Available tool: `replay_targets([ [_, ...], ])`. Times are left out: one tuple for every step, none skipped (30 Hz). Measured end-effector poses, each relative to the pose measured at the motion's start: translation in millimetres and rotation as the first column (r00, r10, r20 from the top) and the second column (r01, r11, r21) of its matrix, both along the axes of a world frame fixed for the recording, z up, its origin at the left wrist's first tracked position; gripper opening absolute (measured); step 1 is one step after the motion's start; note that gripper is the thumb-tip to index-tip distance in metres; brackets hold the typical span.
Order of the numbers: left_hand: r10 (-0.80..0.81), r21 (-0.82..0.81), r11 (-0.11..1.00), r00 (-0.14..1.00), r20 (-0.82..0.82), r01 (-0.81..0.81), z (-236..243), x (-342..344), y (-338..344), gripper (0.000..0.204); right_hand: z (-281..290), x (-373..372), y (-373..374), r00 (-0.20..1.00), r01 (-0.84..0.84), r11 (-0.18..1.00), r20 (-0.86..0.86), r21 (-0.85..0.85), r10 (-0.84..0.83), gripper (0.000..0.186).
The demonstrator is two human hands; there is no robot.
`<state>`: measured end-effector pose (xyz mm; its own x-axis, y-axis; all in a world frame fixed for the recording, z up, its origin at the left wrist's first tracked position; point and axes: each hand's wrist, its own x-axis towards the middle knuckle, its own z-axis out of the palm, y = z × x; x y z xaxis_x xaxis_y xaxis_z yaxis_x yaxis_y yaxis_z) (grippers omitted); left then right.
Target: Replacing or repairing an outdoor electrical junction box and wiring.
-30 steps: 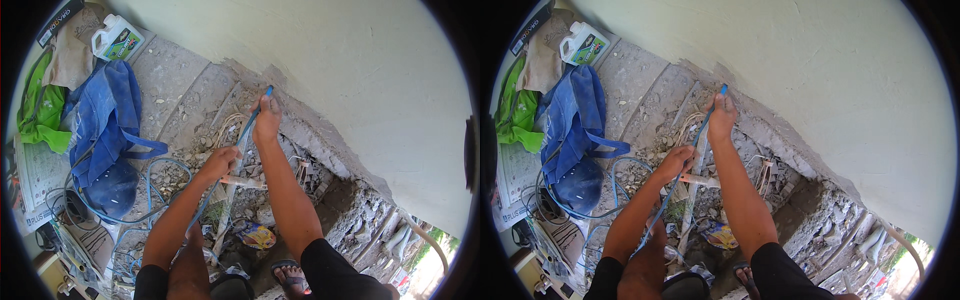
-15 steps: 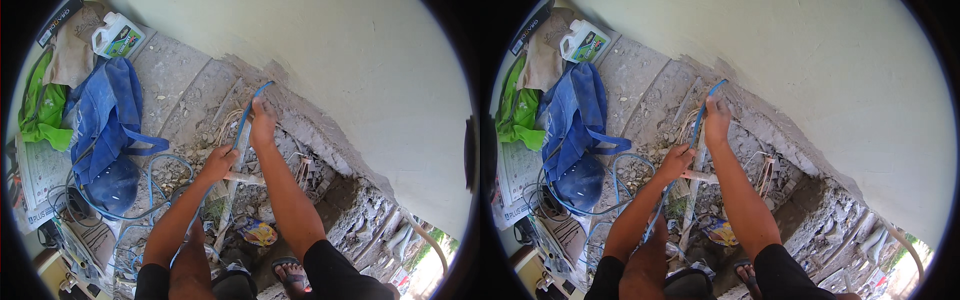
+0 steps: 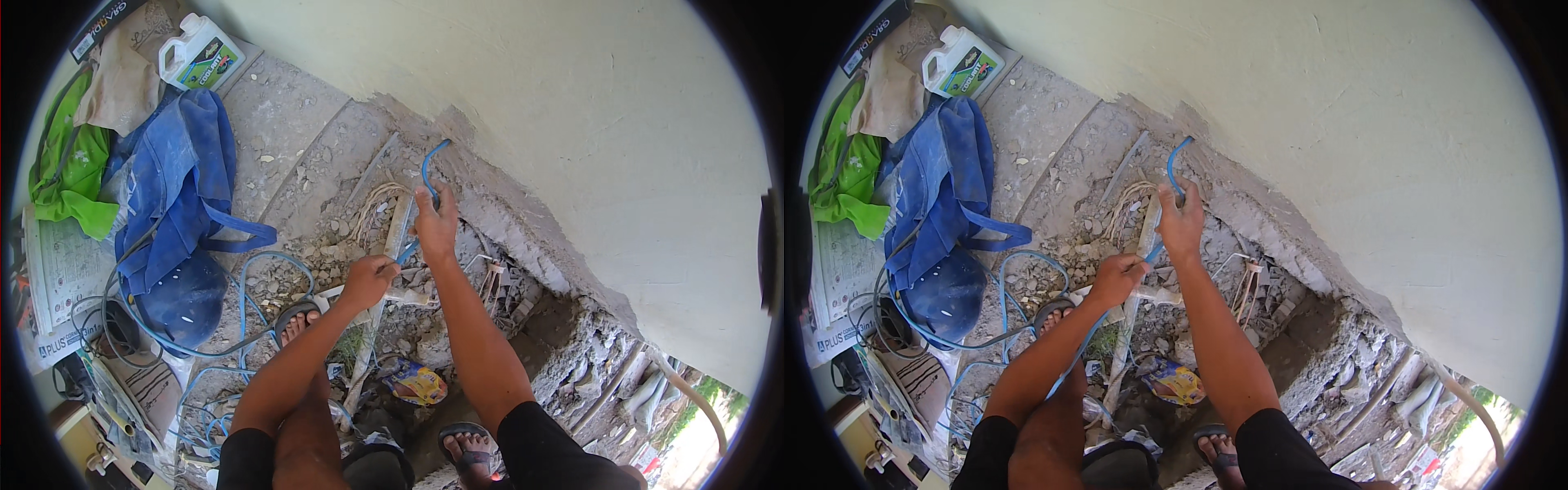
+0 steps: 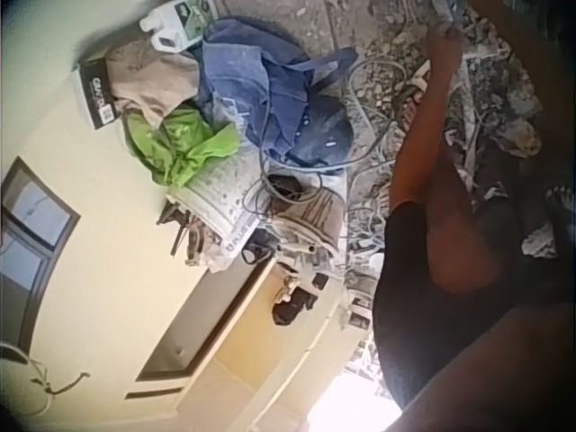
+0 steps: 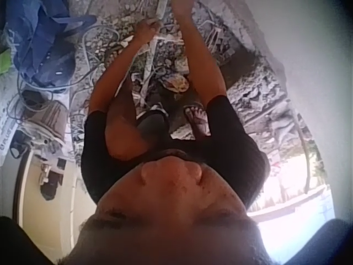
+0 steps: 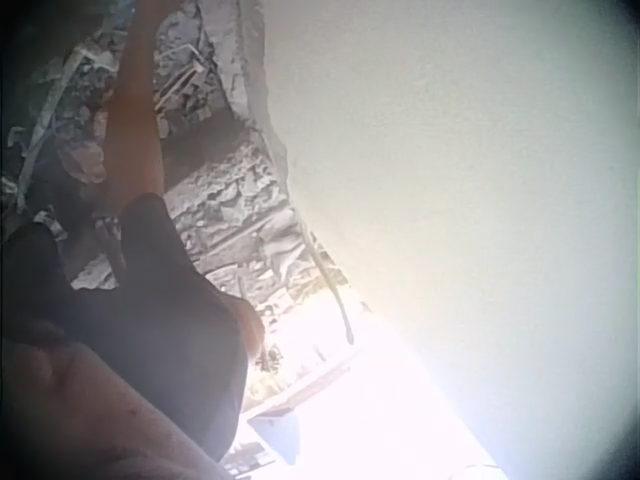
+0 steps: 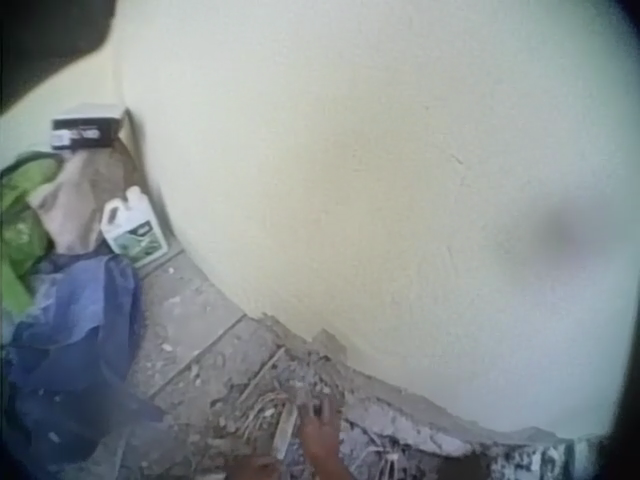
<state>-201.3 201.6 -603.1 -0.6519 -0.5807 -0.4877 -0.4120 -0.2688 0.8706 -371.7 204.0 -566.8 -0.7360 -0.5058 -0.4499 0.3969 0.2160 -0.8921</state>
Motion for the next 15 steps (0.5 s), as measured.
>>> replay_targets([
  [0.014, -0.46, 0.888, 0.996, 0.089, 0.028, 2, 3, 4, 0.019, 7, -2, -9, 0.941, -0.068, 0.99, -0.323, 0.124, 0.105, 0.021],
  [0.015, -0.457, 0.889, 0.995, 0.096, 0.031, 5, 7, 6, 0.019, 11, -3, -18, 0.771, -0.093, 0.961, -0.592, 0.259, 0.234, 0.023],
  [0.04, -0.651, 0.758, 0.992, 0.121, 0.049, 12, 5, 4, 0.018, 9, -9, -23, 0.769, -0.082, 0.961, -0.597, 0.263, 0.229, 0.023],
  [0.074, -0.81, 0.583, 0.988, 0.137, 0.069, 17, 4, 2, 0.017, 5, -14, -31, 0.661, -0.054, 0.971, -0.72, 0.235, 0.211, 0.022],
  [0.067, -0.811, 0.581, 0.989, 0.132, 0.069, 16, 4, 1, 0.017, 2, -16, -34, 0.536, -0.032, 0.979, -0.823, 0.203, 0.189, 0.022],
  [0.094, -0.829, 0.555, 0.986, 0.135, 0.06, 15, 6, 0, 0.016, 1, -13, -36, 0.536, -0.036, 0.98, -0.823, 0.198, 0.186, 0.022],
  [0.121, -0.847, 0.53, 0.983, 0.136, 0.052, 15, 9, 0, 0.015, -1, -8, -36, 0.606, -0.019, 0.976, -0.774, 0.216, 0.183, 0.021],
  [0.125, -0.849, 0.525, 0.983, 0.137, 0.052, 16, 13, 0, 0.015, -2, -4, -36, 0.672, -0.005, 0.972, -0.718, 0.237, 0.178, 0.02],
  [0.17, -0.639, 0.768, 0.973, 0.158, -0.03, 18, 15, 1, 0.015, -5, -3, -35, 0.671, -0.005, 0.972, -0.72, 0.233, 0.176, 0.02],
  [0.204, -0.362, 0.924, 0.96, 0.192, -0.124, 19, 17, 0, 0.016, -10, -3, -34, 0.889, -0.003, 1.0, -0.457, 0.011, 0.008, 0.02],
  [0.205, -0.364, 0.923, 0.96, 0.191, -0.124, 20, 18, -5, 0.016, -14, -4, -34, 0.99, 0.076, 0.978, -0.106, -0.195, -0.098, 0.021],
  [0.297, 0.258, 0.916, 0.952, 0.081, -0.308, 28, 17, -11, 0.017, -14, -7, -32, 0.989, 0.08, 0.979, -0.106, -0.19, -0.102, 0.021],
  [0.428, 0.787, 0.539, 0.903, 0.051, -0.3, 31, 16, -16, 0.018, -15, -14, -33, 0.987, 0.158, 0.95, 0.053, -0.27, -0.149, 0.021],
  [0.422, 0.791, 0.535, 0.905, 0.055, -0.297, 30, 11, -17, 0.018, -17, -19, -34, 0.96, 0.245, 0.91, 0.214, -0.335, -0.18, 0.022],
  [0.399, 0.78, 0.568, 0.917, 0.019, -0.263, 28, 6, -18, 0.019, -16, -19, -40, 0.958, 0.25, 0.911, 0.22, -0.329, -0.184, 0.022],
])
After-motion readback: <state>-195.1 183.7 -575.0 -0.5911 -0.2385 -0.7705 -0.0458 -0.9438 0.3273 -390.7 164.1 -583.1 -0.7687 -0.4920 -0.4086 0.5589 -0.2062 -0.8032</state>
